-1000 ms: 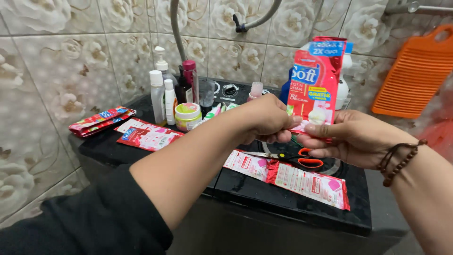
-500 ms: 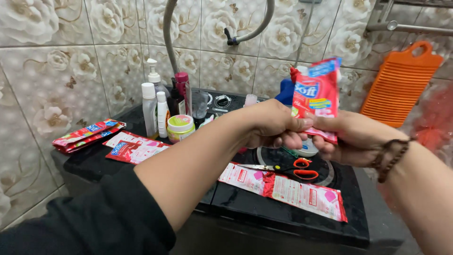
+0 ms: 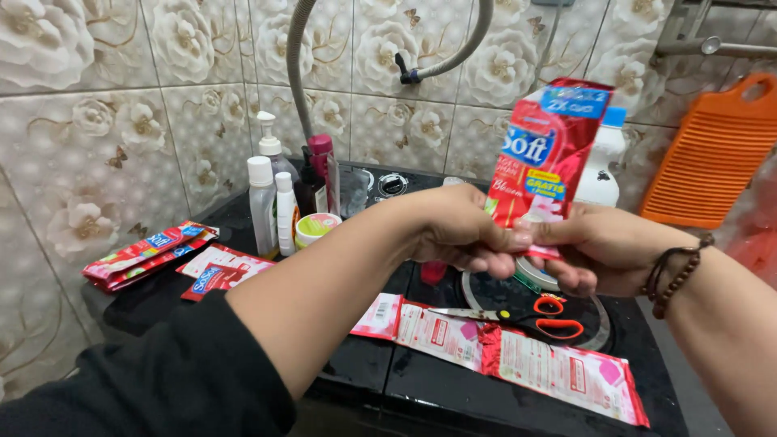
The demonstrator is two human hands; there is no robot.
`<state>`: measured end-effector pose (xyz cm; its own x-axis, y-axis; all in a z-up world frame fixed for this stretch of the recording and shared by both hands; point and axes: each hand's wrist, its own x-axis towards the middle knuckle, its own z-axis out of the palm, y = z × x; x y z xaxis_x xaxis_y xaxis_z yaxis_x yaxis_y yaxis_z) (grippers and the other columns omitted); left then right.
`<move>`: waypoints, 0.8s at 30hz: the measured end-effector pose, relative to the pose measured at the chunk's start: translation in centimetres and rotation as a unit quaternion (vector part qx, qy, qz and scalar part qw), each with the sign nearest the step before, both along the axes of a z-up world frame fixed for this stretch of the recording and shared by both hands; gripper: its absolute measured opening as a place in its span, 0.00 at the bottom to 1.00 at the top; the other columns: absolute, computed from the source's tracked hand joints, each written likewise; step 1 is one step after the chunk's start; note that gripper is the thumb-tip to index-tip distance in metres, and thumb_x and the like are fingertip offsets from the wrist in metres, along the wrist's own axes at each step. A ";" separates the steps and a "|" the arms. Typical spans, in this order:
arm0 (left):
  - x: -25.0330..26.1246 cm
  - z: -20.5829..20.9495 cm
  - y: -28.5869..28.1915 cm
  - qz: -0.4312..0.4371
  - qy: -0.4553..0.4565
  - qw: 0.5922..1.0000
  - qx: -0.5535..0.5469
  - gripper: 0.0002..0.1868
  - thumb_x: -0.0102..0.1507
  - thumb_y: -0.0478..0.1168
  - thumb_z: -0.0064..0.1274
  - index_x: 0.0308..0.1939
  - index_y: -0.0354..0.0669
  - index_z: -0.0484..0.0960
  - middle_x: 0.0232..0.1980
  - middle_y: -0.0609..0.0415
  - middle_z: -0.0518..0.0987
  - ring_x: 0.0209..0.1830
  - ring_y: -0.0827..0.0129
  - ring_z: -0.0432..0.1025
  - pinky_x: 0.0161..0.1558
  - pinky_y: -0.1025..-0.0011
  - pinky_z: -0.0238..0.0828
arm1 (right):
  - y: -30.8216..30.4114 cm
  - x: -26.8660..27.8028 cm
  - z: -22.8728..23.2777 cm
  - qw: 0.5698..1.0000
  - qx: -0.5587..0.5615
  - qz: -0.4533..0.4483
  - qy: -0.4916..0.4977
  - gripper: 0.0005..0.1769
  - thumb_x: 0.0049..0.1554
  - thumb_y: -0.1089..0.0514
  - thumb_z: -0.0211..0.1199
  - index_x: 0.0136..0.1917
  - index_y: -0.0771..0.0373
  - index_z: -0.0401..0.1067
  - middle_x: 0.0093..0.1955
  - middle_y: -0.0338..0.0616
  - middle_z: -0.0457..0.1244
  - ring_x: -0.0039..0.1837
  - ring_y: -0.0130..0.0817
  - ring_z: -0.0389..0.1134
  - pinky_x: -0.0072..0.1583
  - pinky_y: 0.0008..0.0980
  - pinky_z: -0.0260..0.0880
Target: Cutting open laundry softener packets and pouring the liquid into a smaller bottle, then rinsing the bottle and equipment.
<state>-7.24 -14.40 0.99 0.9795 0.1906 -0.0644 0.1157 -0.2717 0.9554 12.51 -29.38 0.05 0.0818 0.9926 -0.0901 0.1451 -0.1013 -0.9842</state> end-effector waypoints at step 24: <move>5.8 -2.8 4.4 0.068 -0.009 0.997 -0.025 0.23 0.69 0.55 0.49 0.35 0.38 0.80 0.23 0.54 0.75 0.13 0.75 0.64 0.14 0.73 0.56 | 2.9 0.2 0.5 0.996 -0.028 -0.078 -0.030 0.15 0.54 0.49 0.64 0.46 0.62 0.74 0.25 0.40 0.67 0.21 0.21 0.63 0.24 0.21 0.61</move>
<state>-1.44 -9.98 -1.80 0.9460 0.3186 -0.0605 0.1317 -0.2070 0.9694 12.68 -26.51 0.56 0.2422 0.9607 -0.1355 0.1816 -0.1821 -0.9664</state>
